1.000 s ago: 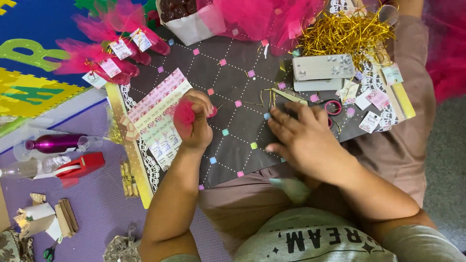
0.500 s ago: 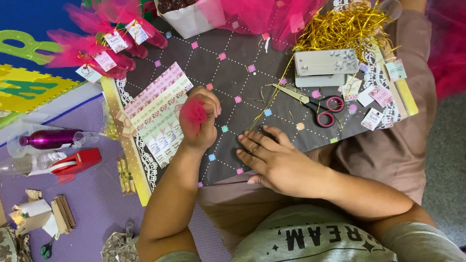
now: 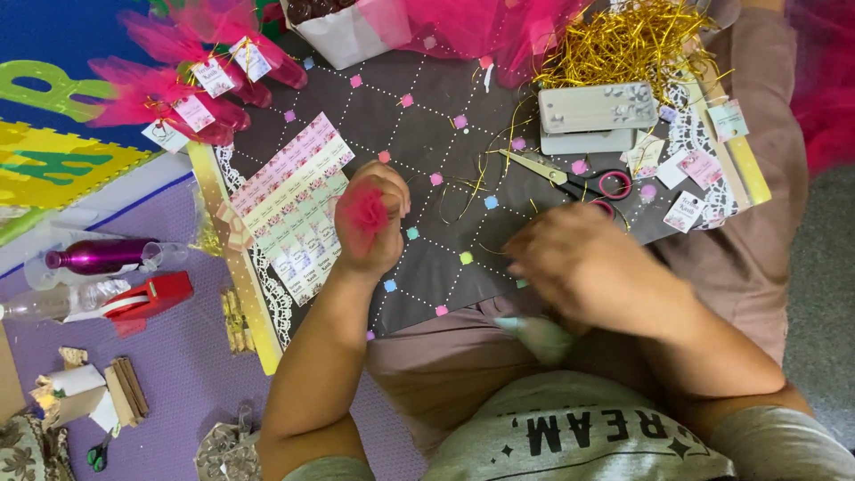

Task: The person wraps a small bottle in pink tulle fabric, folds the fabric around the bottle, and secures it with a gold string. The person then ties the string into a bow and places the wrapped bottle on the table.

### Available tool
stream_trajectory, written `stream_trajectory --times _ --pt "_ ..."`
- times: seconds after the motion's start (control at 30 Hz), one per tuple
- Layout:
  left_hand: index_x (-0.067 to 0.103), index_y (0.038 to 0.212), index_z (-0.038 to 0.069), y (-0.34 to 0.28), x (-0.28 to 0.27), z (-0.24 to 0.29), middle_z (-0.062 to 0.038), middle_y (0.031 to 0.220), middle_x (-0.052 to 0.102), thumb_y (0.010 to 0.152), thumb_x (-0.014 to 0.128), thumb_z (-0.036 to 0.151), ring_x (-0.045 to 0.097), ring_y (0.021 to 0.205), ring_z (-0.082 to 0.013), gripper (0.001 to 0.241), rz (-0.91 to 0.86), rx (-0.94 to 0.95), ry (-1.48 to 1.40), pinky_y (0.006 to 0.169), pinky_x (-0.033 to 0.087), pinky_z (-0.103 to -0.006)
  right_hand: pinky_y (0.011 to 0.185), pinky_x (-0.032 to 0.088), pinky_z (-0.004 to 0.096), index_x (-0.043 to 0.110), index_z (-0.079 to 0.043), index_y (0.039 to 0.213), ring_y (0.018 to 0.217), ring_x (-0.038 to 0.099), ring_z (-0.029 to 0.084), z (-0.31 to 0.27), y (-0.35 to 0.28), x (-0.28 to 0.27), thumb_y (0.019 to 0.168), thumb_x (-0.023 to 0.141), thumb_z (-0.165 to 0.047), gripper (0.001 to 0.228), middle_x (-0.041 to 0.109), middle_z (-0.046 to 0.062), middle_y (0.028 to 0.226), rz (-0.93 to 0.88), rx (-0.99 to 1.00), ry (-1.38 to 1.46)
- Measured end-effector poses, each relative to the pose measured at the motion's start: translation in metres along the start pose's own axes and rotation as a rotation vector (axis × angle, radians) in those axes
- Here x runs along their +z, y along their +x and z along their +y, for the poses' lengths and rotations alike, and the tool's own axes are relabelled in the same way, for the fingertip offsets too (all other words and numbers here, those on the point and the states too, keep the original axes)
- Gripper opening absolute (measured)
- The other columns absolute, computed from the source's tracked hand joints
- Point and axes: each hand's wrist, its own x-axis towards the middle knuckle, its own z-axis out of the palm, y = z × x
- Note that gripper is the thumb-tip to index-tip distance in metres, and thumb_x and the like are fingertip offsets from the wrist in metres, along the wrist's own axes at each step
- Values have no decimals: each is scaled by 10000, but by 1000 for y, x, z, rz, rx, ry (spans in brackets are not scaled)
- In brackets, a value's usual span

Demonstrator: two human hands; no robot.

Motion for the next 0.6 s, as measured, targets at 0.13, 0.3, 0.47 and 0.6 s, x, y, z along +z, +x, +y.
stream_trajectory --times 0.13,0.3,0.47,0.6 --pt "571 760 105 -6 -1 17 -22 749 595 924 573 101 525 674 -191 165 -144 -109 68 707 427 -318 771 517 445 731 -59 1007 887 661 337 1 -8 -39 927 661 -167 152 685 107 925 11 274 -175" --pt "638 866 28 1 4 37 -58 898 664 804 741 35 612 775 -243 120 -480 -82 340 741 500 -371 833 519 412 764 -53 1084 937 646 338 10 -24 -51 888 762 -157 222 690 129 1018 -82 529 -395" --pt "698 916 80 -8 12 34 -29 1025 647 749 726 154 579 883 -237 184 -677 40 709 874 463 -374 790 539 422 740 -77 1165 936 666 351 16 -26 -40 829 767 -252 379 678 129 1072 -174 581 -412" --pt "718 825 97 -8 19 39 -24 914 617 782 714 171 606 762 -258 86 -626 -10 749 790 487 -390 791 548 413 732 -119 1162 931 681 323 20 -32 -38 862 748 -306 354 673 98 1059 -199 616 -479"
